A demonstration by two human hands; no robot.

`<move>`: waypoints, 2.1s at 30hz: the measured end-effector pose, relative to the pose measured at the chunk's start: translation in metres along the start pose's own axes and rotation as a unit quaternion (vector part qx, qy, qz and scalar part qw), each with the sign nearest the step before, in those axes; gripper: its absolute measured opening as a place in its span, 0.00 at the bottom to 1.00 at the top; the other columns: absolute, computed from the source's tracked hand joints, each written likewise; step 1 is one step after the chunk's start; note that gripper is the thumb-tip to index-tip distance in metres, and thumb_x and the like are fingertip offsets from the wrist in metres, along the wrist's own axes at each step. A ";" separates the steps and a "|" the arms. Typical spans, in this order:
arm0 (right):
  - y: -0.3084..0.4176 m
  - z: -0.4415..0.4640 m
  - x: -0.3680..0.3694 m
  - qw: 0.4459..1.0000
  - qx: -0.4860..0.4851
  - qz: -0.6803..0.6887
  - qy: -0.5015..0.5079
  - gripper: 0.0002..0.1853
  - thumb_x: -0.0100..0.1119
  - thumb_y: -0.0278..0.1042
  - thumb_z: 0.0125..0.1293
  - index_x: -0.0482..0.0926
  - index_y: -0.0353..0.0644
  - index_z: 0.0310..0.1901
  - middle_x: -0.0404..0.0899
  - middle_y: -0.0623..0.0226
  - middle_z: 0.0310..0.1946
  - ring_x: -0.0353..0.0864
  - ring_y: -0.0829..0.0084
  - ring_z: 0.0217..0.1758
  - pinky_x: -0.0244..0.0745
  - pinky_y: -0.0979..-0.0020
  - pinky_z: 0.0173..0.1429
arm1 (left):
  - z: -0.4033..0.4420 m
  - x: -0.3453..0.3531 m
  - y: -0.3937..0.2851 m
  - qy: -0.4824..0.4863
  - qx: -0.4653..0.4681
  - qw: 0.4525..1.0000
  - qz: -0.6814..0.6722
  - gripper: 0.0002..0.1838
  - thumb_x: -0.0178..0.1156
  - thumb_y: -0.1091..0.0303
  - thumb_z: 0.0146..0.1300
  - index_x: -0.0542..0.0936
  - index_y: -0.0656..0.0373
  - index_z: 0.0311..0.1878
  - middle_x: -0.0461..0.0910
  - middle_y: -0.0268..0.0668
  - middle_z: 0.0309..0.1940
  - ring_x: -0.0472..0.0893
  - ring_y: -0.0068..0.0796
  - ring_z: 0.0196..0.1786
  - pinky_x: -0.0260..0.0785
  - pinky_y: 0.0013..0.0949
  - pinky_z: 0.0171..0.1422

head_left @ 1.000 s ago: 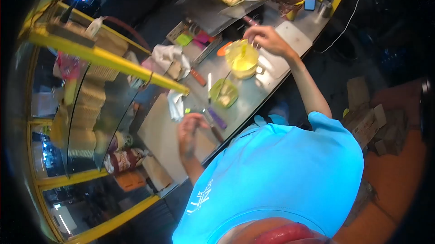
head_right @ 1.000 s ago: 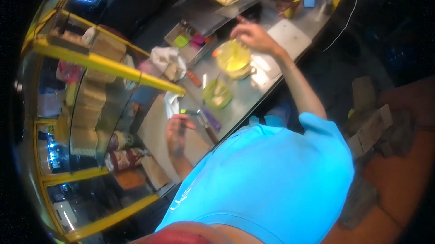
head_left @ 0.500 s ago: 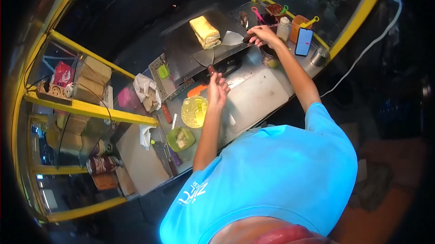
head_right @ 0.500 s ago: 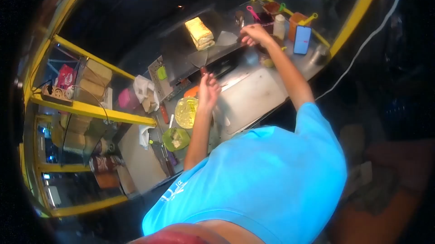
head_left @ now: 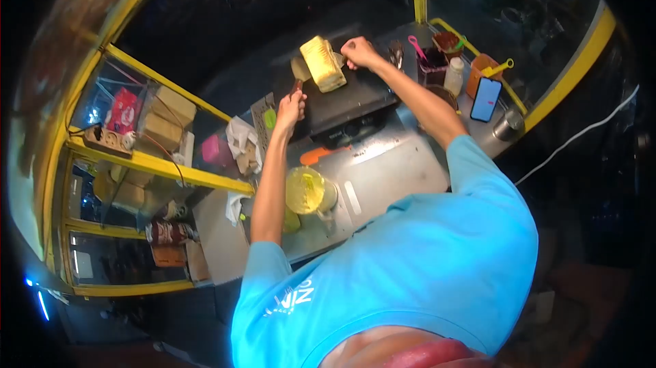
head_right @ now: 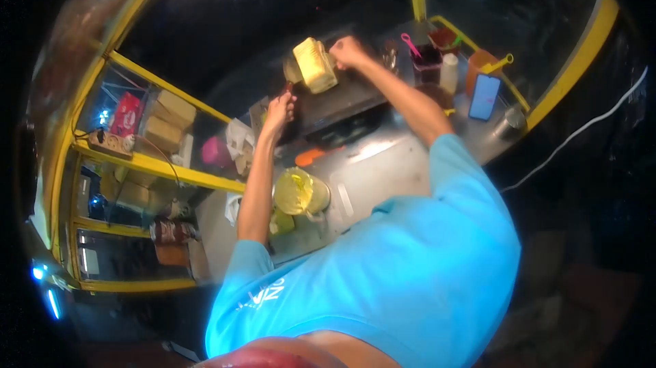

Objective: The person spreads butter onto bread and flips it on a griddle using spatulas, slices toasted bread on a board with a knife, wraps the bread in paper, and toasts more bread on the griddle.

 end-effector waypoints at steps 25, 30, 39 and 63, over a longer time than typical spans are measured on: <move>0.141 -0.094 -0.028 0.936 -0.266 -0.217 -0.074 0.13 0.58 0.37 0.60 0.83 0.41 0.43 0.85 0.59 0.29 0.84 0.65 0.28 0.78 0.65 0.35 | -0.016 -0.072 0.013 0.022 -0.018 0.996 0.082 0.22 0.49 0.51 0.71 0.80 0.62 0.38 0.58 0.19 0.13 0.56 0.13 0.13 0.46 0.23 0.18; 0.077 -0.018 -0.069 0.997 -0.056 0.044 0.034 0.10 0.56 0.37 0.64 0.83 0.43 0.41 0.73 0.77 0.18 0.62 0.87 0.14 0.62 0.79 0.20 | -0.029 -0.075 0.024 0.073 -0.102 0.989 -0.083 0.20 0.49 0.52 0.73 0.76 0.64 0.44 0.55 0.18 0.15 0.52 0.11 0.14 0.45 0.20 0.18; -0.027 0.019 -0.044 0.976 0.171 0.033 0.130 0.05 0.60 0.37 0.58 0.81 0.48 0.33 0.62 0.82 0.15 0.55 0.86 0.16 0.54 0.79 0.20 | -0.029 -0.067 0.023 0.074 -0.068 0.993 -0.059 0.21 0.50 0.52 0.73 0.77 0.64 0.43 0.56 0.18 0.15 0.54 0.11 0.14 0.47 0.21 0.18; -0.019 0.019 -0.026 0.993 0.116 -0.013 -0.031 0.06 0.66 0.35 0.51 0.81 0.44 0.24 0.67 0.76 0.13 0.64 0.83 0.14 0.71 0.75 0.16 | -0.050 -0.022 -0.021 -0.081 0.111 0.962 0.236 0.22 0.53 0.52 0.70 0.83 0.63 0.39 0.73 0.31 0.18 0.68 0.19 0.20 0.58 0.31 0.25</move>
Point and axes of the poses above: each hand's wrist, its own z-axis towards the middle knuckle, its own x-axis out of the palm, y = z × x, the point moved 6 cm from there along z, towards the middle knuckle
